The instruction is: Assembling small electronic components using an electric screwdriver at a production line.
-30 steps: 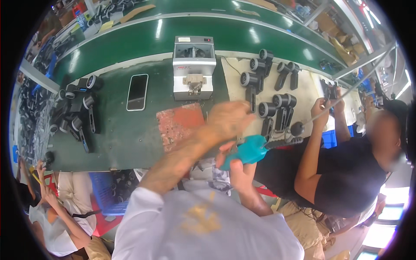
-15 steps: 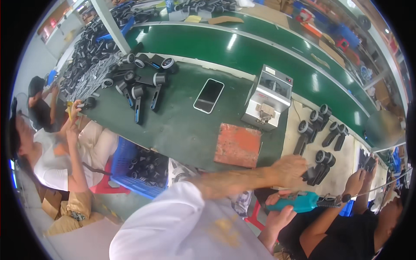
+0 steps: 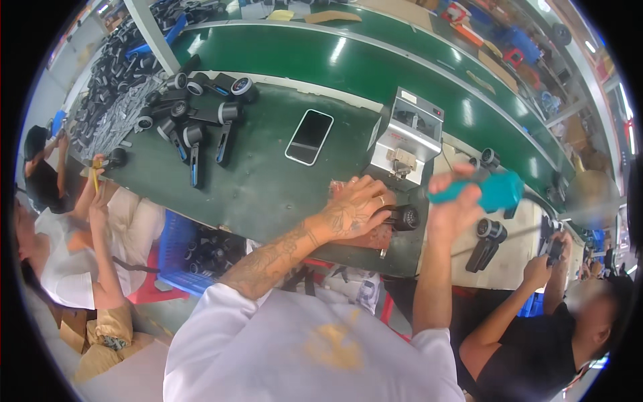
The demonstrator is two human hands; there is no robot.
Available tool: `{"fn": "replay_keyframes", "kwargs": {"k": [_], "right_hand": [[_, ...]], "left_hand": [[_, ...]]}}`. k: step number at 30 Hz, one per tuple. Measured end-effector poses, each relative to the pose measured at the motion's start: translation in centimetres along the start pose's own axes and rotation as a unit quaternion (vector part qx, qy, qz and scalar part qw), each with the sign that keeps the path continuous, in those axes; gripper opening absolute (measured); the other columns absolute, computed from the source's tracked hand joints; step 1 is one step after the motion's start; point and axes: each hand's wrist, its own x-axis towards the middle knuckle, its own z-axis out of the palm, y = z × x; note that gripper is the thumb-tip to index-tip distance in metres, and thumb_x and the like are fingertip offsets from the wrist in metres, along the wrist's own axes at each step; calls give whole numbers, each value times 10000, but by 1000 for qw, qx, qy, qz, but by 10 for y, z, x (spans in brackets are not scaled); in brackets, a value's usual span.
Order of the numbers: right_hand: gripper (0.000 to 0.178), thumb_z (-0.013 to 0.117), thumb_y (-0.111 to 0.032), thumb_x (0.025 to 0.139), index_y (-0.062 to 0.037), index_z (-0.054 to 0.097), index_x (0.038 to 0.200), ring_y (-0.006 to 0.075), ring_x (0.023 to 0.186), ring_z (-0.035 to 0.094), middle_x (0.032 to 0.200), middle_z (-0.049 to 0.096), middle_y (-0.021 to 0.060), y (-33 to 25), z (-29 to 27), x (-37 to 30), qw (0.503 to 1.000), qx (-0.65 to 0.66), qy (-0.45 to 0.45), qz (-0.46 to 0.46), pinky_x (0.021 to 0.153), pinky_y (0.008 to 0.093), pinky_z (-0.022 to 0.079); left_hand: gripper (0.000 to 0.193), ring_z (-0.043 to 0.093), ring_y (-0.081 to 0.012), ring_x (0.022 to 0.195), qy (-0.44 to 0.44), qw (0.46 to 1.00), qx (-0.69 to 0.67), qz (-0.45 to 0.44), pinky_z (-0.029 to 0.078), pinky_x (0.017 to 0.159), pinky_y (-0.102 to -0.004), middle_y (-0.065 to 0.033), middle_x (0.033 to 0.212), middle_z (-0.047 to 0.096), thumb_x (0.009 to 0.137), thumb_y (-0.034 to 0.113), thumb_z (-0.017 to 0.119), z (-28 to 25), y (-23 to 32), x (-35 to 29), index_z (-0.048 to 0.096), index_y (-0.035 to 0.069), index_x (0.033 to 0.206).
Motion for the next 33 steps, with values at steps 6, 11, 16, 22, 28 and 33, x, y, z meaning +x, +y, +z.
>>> {"fn": "replay_keyframes", "kwargs": {"k": [6,11,16,22,28,33], "right_hand": [[533,557,-496,1035,35,569,1087,182,632,587,724,575,79,41,25,24,996,-70,-58,2,585,309,487],[443,605,-436,1025,7,590,1036,132,645,603,730,603,46,61,26,22,998,-15,-53,-1,570,262,466],[374,600,-375,1040,-3,580,1016,139,638,594,727,595,49,66,27,19,997,-5,-70,-6,577,274,472],[448,595,-431,1033,17,590,1052,151,614,583,697,581,48,34,19,3,996,-4,-45,77,554,280,465],[554,644,-490,989,52,579,1079,173,631,584,724,585,68,23,1,-15,994,17,-82,72,577,295,470],[528,665,-460,984,50,577,1089,183,639,586,744,589,78,28,-3,-20,994,12,-79,76,589,308,479]], "left_hand": [[449,559,-268,1124,115,986,33,113,453,1015,-440,-56,1250,618,948,440,657,15,-14,-6,653,111,1254],[443,566,-269,1124,112,990,4,86,456,1021,-446,-51,1245,622,949,440,658,15,-14,-5,656,112,1247],[451,570,-275,1119,118,990,7,82,456,1019,-445,-64,1230,626,945,432,666,15,-15,-5,655,106,1256],[439,580,-292,1113,133,989,-10,68,456,1012,-457,-85,1199,631,934,400,680,17,-17,-5,660,115,1267],[435,582,-293,1121,125,990,-8,69,457,1010,-456,-81,1204,638,923,405,691,17,-17,-5,671,121,1251],[430,588,-292,1111,132,989,-8,70,458,1009,-456,-79,1208,641,924,402,692,20,-18,-5,671,124,1251]]}}
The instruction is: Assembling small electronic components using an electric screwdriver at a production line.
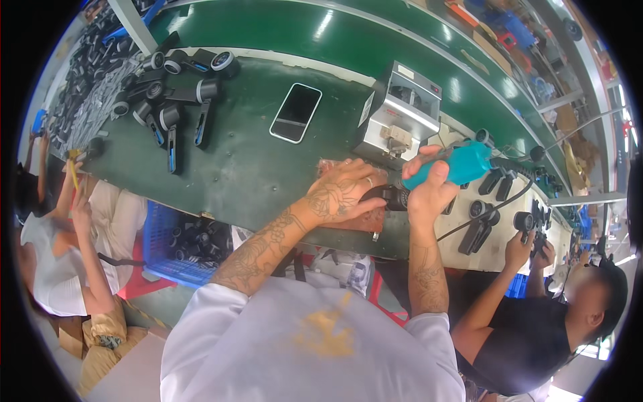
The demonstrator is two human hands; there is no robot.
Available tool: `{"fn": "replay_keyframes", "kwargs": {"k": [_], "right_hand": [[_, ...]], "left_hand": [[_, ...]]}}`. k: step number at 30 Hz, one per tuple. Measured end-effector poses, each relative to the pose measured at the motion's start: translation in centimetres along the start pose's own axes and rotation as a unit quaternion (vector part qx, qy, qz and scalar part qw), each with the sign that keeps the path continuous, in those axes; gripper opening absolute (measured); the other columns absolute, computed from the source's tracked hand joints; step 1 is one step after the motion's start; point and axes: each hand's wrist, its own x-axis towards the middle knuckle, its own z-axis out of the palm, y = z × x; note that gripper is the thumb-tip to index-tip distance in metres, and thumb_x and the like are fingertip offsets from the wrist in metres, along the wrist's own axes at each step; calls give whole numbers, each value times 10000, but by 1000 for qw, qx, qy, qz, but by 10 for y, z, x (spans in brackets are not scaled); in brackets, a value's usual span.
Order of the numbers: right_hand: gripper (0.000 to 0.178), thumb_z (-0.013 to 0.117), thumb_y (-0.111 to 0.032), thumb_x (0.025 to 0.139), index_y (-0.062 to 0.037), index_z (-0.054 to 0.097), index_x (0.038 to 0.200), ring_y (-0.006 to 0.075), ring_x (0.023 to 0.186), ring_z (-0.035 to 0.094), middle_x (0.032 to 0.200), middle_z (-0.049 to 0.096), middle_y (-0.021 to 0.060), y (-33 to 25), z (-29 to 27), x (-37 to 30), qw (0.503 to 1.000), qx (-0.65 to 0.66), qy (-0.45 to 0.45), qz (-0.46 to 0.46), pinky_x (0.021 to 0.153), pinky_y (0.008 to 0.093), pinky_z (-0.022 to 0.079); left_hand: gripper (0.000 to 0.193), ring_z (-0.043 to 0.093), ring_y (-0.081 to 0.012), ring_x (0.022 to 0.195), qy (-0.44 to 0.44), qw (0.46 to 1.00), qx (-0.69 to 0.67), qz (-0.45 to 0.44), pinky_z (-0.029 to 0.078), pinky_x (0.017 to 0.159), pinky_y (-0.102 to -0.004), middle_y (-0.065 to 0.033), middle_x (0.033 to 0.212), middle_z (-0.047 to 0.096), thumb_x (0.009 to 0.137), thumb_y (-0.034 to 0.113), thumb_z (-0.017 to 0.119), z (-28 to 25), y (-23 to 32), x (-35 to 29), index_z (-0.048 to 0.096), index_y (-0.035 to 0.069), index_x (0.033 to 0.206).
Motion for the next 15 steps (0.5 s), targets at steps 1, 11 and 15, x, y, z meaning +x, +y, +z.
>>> {"fn": "replay_keyframes", "kwargs": {"k": [1,11,15], "right_hand": [[528,665,-460,984,50,577,1089,183,639,586,744,589,78,1,0,0,1000,1,0,1,589,308,479],[473,594,-444,1026,16,506,967,205,598,526,702,527,93,17,0,-6,1000,1,6,-4,570,346,470],[492,585,-457,1029,30,525,1000,199,603,535,701,529,85,18,1,-4,1000,-6,11,6,570,336,469]], "left_hand": [[430,588,-292,1111,0,1000,1,-1,458,1009,-456,-79,1208,641,924,402,692,0,0,0,671,124,1251],[455,565,-306,1135,-16,1000,16,-15,437,1044,-479,-98,1185,619,950,427,652,2,1,1,640,127,1291],[465,566,-312,1123,-16,1000,23,-10,440,1030,-473,-100,1179,617,950,428,649,-1,1,1,633,116,1294]]}}
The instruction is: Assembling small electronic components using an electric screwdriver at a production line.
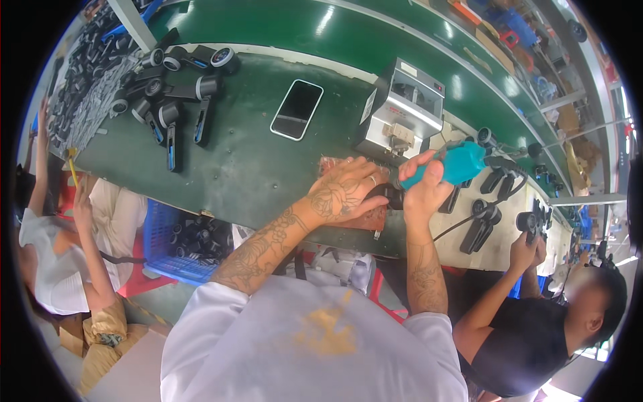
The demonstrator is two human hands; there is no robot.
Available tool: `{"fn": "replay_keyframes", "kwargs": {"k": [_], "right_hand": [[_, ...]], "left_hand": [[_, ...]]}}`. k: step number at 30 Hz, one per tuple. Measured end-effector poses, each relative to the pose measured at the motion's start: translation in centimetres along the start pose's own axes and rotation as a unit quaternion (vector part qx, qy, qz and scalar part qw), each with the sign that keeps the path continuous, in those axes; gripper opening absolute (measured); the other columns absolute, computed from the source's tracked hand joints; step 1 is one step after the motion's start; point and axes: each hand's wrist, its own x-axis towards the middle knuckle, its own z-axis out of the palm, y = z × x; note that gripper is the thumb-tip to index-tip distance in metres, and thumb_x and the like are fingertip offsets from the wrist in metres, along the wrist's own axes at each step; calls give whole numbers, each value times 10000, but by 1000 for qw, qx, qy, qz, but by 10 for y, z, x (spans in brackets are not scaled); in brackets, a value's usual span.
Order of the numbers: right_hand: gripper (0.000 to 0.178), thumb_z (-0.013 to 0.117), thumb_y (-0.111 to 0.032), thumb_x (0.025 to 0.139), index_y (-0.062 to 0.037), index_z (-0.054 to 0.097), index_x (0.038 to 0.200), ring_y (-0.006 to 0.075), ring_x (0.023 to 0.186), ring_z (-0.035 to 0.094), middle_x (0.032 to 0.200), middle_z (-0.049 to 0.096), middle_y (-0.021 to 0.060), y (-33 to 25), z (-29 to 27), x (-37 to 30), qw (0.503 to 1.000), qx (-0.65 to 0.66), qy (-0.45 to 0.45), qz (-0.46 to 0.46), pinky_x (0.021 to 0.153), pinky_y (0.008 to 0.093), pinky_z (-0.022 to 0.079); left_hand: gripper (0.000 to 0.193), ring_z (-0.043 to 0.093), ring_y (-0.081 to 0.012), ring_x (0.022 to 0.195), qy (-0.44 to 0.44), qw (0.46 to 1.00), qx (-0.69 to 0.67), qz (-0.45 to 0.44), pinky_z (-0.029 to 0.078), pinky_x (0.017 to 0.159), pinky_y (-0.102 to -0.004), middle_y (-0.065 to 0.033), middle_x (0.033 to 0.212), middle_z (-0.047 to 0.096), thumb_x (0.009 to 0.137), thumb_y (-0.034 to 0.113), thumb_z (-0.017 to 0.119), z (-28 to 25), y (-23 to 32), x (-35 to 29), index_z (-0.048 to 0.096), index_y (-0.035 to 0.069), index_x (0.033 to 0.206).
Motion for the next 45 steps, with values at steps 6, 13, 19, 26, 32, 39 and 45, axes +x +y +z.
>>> {"fn": "replay_keyframes", "kwargs": {"k": [6,13,19,26,32,39,45], "right_hand": [[465,624,-442,1015,18,582,1068,152,649,603,731,595,58,-12,11,26,999,-33,18,-32,574,285,465],[356,604,-359,1035,-4,580,1033,150,647,598,736,600,58,16,22,51,994,-30,2,-109,597,281,470],[350,593,-346,1044,4,585,1024,138,628,578,729,595,58,-4,24,42,997,-48,3,-52,579,274,460],[514,634,-453,1001,52,567,1070,167,626,578,725,581,72,-34,-5,-3,1000,23,-3,3,573,294,486],[527,652,-461,987,51,559,1077,171,630,581,728,589,79,-25,-7,-12,1000,9,-17,18,592,305,494],[309,630,-314,966,-38,543,1075,241,872,541,959,575,102,17,-52,-32,890,377,26,254,789,401,465],[448,577,-427,1011,7,553,1120,186,698,484,788,513,79,-1,-62,-35,996,82,-35,28,661,305,411]], "left_hand": [[429,568,-315,1120,7,1000,-25,-2,447,1007,-466,-103,1161,625,940,356,659,-4,1,0,631,106,1288],[384,558,-322,1119,20,999,-25,10,444,1013,-454,-138,1136,611,950,296,615,-3,1,-1,630,38,1234],[369,586,-310,1068,24,998,-50,7,458,988,-449,-108,1125,631,925,264,654,-5,4,-1,650,96,1253],[355,588,-306,1033,52,998,-33,11,467,963,-442,-97,1064,626,913,261,669,-3,5,0,662,104,1231],[356,587,-309,1021,43,998,-50,12,466,959,-446,-91,1049,622,900,251,685,-7,0,3,662,108,1226],[348,642,-344,1070,60,998,-13,-3,502,907,-490,-137,1117,683,872,307,675,-19,5,-7,683,86,1140],[391,539,-310,1153,74,991,-68,92,412,980,-444,-124,1225,585,856,314,678,18,7,2,618,26,1113]]}}
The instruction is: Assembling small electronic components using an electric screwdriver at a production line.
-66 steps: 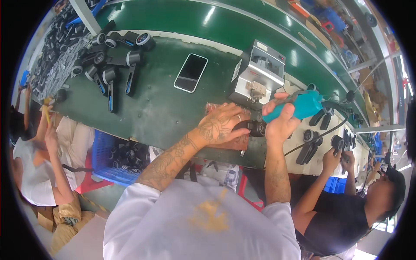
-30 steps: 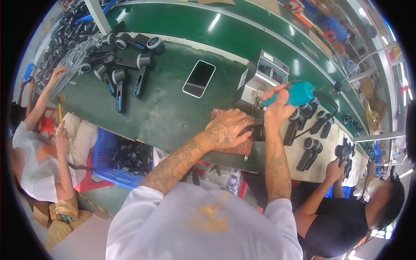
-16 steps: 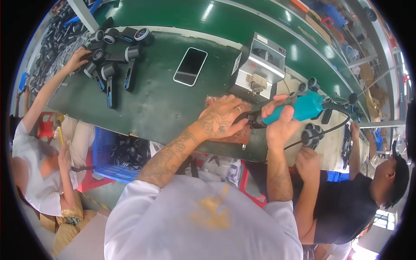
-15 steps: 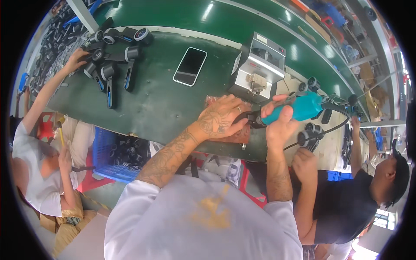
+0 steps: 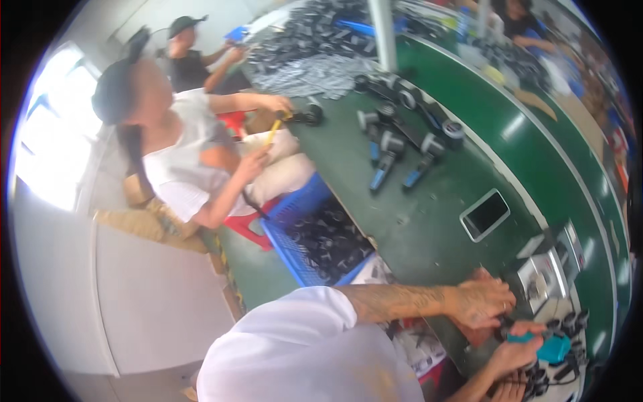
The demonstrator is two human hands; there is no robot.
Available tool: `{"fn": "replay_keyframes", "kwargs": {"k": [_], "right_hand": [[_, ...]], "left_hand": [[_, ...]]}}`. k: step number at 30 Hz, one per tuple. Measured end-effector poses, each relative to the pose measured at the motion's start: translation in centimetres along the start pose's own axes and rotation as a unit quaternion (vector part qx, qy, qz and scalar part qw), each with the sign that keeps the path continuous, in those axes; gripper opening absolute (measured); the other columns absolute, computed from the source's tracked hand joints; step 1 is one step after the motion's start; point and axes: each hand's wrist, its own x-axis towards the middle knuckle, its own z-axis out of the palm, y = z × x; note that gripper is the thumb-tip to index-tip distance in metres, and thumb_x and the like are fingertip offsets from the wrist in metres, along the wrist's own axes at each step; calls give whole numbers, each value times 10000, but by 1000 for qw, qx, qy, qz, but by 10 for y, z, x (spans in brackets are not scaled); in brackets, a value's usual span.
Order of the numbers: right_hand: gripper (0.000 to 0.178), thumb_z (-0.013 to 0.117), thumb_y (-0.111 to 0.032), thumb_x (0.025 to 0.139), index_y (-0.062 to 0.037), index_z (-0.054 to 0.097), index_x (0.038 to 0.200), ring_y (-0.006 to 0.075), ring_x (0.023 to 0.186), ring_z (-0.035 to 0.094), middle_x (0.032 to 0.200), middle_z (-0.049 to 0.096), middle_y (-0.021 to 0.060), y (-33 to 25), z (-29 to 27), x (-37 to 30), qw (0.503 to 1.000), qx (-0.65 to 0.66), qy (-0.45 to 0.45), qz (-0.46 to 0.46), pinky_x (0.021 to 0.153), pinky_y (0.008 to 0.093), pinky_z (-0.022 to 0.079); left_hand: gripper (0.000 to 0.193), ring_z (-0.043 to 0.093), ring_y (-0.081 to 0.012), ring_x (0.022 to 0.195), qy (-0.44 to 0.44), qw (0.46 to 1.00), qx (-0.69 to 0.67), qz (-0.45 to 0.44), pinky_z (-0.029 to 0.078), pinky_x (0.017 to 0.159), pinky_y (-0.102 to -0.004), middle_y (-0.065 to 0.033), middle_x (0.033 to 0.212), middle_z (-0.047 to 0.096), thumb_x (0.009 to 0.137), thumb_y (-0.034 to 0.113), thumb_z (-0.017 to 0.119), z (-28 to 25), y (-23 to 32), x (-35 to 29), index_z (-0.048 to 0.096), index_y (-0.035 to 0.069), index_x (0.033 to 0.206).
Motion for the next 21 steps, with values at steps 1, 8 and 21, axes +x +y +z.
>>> {"fn": "replay_keyframes", "kwargs": {"k": [1,8,21], "right_hand": [[548,605,-505,992,26,547,1116,171,668,478,758,496,77,-1,11,1,1000,-12,25,12,611,278,388],[541,465,-482,1072,26,546,1238,139,659,438,664,424,25,-12,43,28,988,-92,110,58,632,276,386],[424,632,-396,1015,-25,569,1212,232,675,566,993,653,142,-136,81,123,989,-106,-66,-81,570,370,482]], "left_hand": [[391,539,-310,1153,3,1000,26,-18,412,980,-444,-124,1225,585,856,314,678,-2,-2,-6,618,26,1113],[421,499,-358,1264,23,999,44,5,330,1164,-510,-143,1279,594,884,405,664,5,-20,-26,641,67,1133],[382,619,-338,1091,66,995,32,74,450,981,-495,-127,1108,632,799,336,748,10,-4,-19,653,127,1105]]}}
